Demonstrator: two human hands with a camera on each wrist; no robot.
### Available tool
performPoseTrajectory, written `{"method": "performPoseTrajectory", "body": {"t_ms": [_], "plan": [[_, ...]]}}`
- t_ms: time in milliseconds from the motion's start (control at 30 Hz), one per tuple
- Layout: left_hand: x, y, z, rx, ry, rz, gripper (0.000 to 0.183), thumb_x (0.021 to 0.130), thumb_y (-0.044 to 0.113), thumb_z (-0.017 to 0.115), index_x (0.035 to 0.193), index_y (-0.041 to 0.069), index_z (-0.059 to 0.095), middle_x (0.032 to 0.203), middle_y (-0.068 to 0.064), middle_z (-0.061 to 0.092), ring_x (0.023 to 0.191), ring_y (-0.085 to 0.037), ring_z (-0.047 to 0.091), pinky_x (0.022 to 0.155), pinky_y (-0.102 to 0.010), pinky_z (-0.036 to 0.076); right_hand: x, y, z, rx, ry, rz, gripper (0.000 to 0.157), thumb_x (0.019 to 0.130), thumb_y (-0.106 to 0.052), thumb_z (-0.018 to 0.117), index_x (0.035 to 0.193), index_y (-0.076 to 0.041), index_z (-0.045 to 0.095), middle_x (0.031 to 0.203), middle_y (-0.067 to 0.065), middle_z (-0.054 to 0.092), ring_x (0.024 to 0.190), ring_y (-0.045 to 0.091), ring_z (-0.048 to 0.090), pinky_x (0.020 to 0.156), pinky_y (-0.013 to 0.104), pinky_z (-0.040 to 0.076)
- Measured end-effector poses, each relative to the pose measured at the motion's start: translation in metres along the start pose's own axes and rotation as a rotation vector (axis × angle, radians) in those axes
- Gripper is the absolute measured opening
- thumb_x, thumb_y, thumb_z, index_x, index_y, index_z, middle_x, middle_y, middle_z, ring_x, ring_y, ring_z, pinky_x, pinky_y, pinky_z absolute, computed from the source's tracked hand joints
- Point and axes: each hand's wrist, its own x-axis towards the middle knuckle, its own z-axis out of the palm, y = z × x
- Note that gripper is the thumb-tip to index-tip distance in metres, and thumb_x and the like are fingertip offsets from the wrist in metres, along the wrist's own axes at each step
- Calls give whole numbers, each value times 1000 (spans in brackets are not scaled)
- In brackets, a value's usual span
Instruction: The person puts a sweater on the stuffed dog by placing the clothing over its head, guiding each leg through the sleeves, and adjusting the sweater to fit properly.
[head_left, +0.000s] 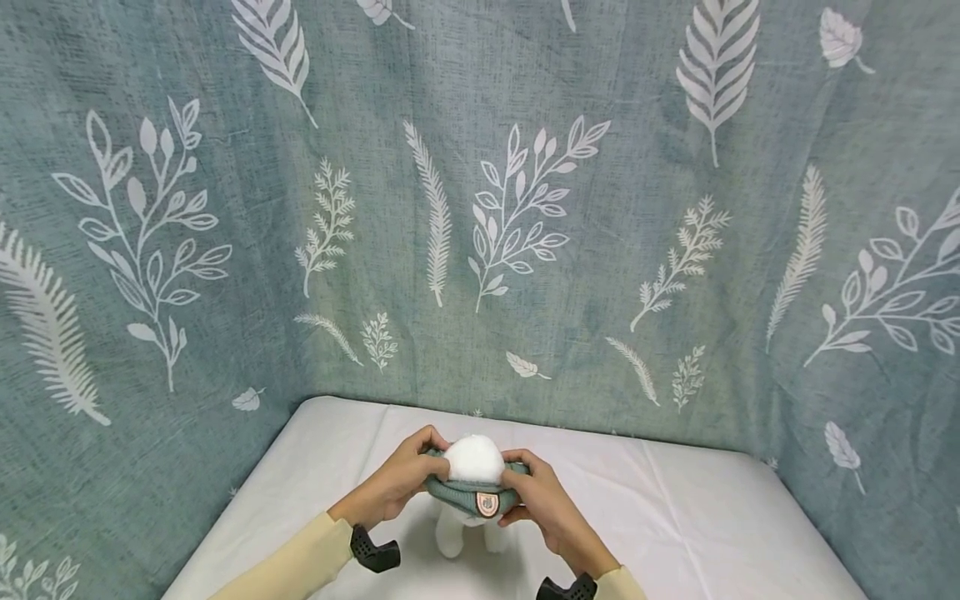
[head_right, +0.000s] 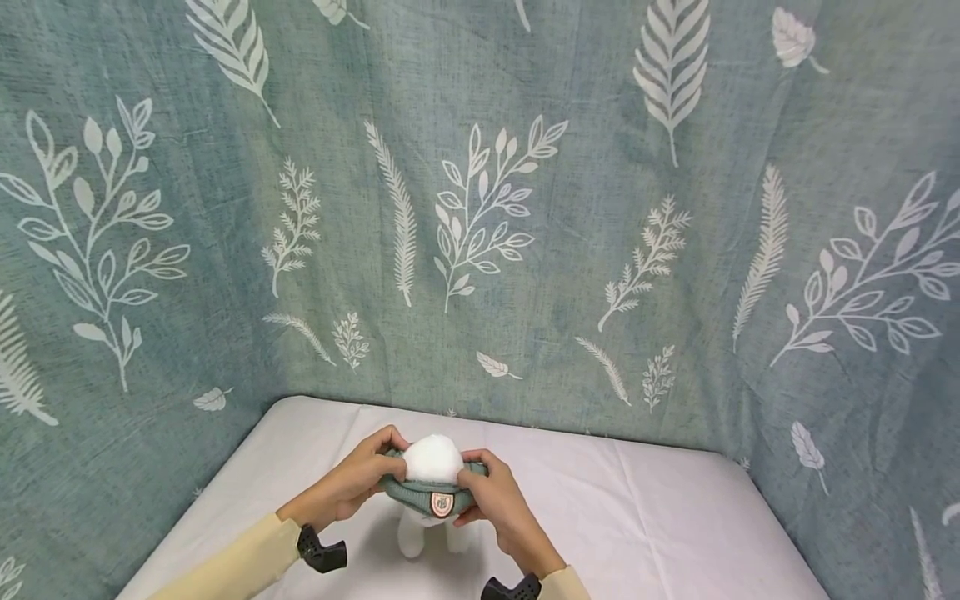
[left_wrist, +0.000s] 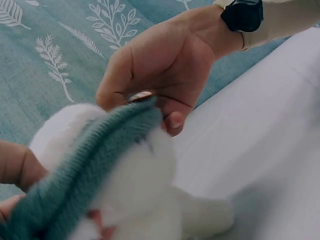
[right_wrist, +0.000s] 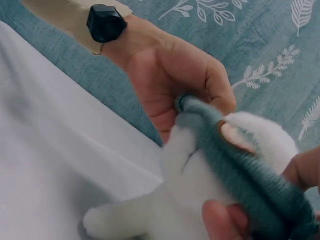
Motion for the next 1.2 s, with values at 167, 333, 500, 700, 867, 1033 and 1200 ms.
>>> {"method": "performPoseTrajectory", "body": {"t_ms": [167, 333, 500, 700, 867, 1033, 1200], "plan": [[0, -5, -5, -22, -52, -33, 35, 88, 10, 62, 122, 7, 52, 111, -18, 58, 88, -26, 64, 74, -39, 58, 3, 5, -6, 24, -9, 29, 50, 100, -24, 56, 144, -1, 52, 94, 16, 63, 63, 17, 62, 59, 37, 60], [0, -5, -10, -75, -185, -99, 47, 97, 21, 61, 139, 12, 41, 107, -24, 68, 75, -31, 74, 69, -43, 61, 6, 7, -11, 29, -37, 37, 55, 101, -28, 53, 150, -4, 47, 90, 13, 64, 61, 16, 63, 60, 37, 60], [0, -5, -9, -130, -238, -134, 61, 97, 28, 69, 147, 15, 37, 109, -24, 69, 74, -29, 75, 71, -42, 61, 7, 8, -13, 30, -41, 45, 60, 101, -26, 50, 156, -3, 41, 91, 14, 65, 64, 16, 65, 64, 38, 61], [-1, -10, -8, -203, -237, -153, 68, 95, 27, 74, 150, 13, 37, 112, -24, 66, 71, -25, 73, 75, -42, 61, 6, 13, -10, 40, -73, 43, 61, 105, -34, 47, 157, -2, 39, 100, 16, 67, 70, 19, 66, 68, 39, 61], [-5, -17, -7, -267, -216, -172, 67, 92, 20, 74, 149, 8, 40, 116, -23, 62, 77, -27, 73, 77, -42, 61, 6, 18, -10, 57, -100, 45, 61, 106, -43, 48, 147, 2, 51, 92, 12, 70, 69, 16, 67, 69, 38, 61], [-3, -19, -2, -298, -170, -175, 64, 87, 11, 69, 146, 6, 43, 125, -23, 57, 90, -28, 69, 77, -40, 60, 6, 18, -11, 89, -108, 45, 55, 105, -37, 48, 138, 5, 58, 91, 11, 71, 69, 16, 69, 69, 36, 61], [-1, -18, 2, -309, -127, -166, 62, 81, 4, 64, 140, 6, 44, 128, -22, 53, 87, -24, 65, 71, -36, 58, 8, 15, -12, 121, -109, 21, 49, 103, -29, 52, 138, 5, 59, 100, 13, 72, 80, 20, 73, 74, 36, 61]]}}
